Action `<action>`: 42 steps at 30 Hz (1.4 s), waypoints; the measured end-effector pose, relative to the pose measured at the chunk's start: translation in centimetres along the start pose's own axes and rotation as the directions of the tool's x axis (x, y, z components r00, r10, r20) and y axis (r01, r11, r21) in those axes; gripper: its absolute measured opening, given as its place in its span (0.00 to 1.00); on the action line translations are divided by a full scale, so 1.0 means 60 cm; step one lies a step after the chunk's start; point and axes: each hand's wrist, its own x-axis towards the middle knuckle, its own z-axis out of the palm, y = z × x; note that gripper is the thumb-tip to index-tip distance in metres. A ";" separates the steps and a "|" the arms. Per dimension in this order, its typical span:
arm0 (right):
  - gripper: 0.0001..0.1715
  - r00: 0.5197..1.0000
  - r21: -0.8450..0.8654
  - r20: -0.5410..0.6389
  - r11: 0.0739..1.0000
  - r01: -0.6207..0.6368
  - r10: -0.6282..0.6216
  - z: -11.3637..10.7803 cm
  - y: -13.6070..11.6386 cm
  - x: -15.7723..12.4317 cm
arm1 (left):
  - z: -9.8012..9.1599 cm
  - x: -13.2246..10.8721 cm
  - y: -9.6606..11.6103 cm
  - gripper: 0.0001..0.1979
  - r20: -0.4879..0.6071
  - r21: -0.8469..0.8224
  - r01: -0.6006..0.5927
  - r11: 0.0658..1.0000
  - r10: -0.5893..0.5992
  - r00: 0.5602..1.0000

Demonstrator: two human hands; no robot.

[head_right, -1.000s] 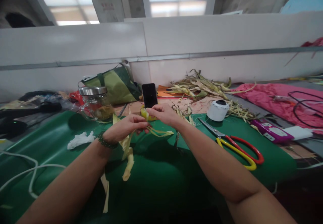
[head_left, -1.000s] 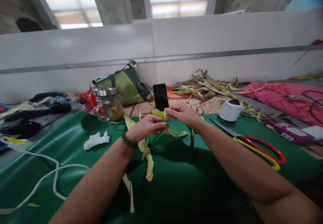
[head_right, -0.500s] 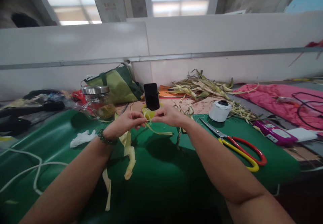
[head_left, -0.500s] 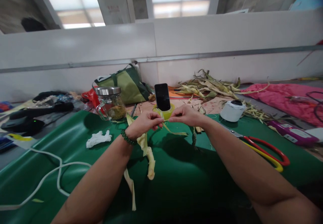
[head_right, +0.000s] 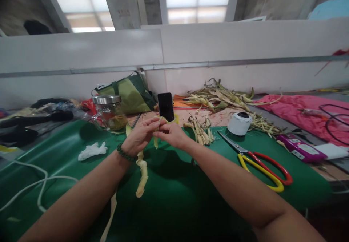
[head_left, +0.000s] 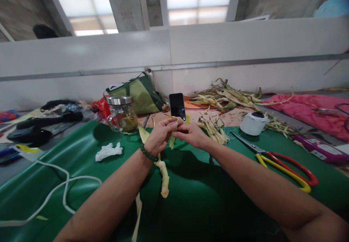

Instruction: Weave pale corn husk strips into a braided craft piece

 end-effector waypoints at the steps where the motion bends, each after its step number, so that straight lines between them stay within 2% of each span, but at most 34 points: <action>1: 0.17 1.000 0.018 0.000 1.000 -0.009 0.009 -0.001 0.002 0.001 | 0.000 0.000 0.000 0.09 0.007 0.005 0.005 1.000 -0.005 1.000; 8: 0.17 0.999 -0.032 0.041 0.999 0.026 -0.025 -0.003 -0.005 -0.004 | -0.002 0.004 -0.005 0.10 0.049 0.125 -0.050 0.991 0.044 0.998; 18: 0.16 0.994 -0.005 0.097 0.999 -0.052 0.053 -0.005 -0.019 -0.011 | -0.002 0.003 -0.005 0.12 -0.023 0.185 -0.146 0.972 0.153 0.988; 24: 0.16 0.995 0.004 0.097 0.999 -0.032 0.032 0.000 -0.023 -0.014 | -0.005 0.006 -0.004 0.13 -0.042 0.203 -0.174 0.964 0.186 0.982; 27: 0.17 0.995 0.024 0.098 0.999 -0.030 0.027 0.002 -0.021 -0.014 | -0.006 0.005 0.000 0.13 -0.032 0.214 -0.160 0.964 0.170 0.985; 33: 0.17 0.993 -0.036 0.096 0.997 -0.063 0.066 -0.003 -0.017 -0.011 | -0.007 -0.003 0.018 0.13 0.003 0.148 -0.016 0.989 0.016 1.000; 39: 0.15 0.994 -0.087 0.112 0.996 -0.009 0.019 -0.001 -0.015 -0.013 | -0.014 -0.003 0.015 0.12 0.069 0.279 -0.099 0.955 0.083 0.994; 42: 0.13 0.992 -0.136 0.122 0.990 0.043 -0.026 0.007 -0.019 -0.017 | -0.017 -0.001 0.009 0.13 0.049 0.284 -0.130 0.950 0.121 0.991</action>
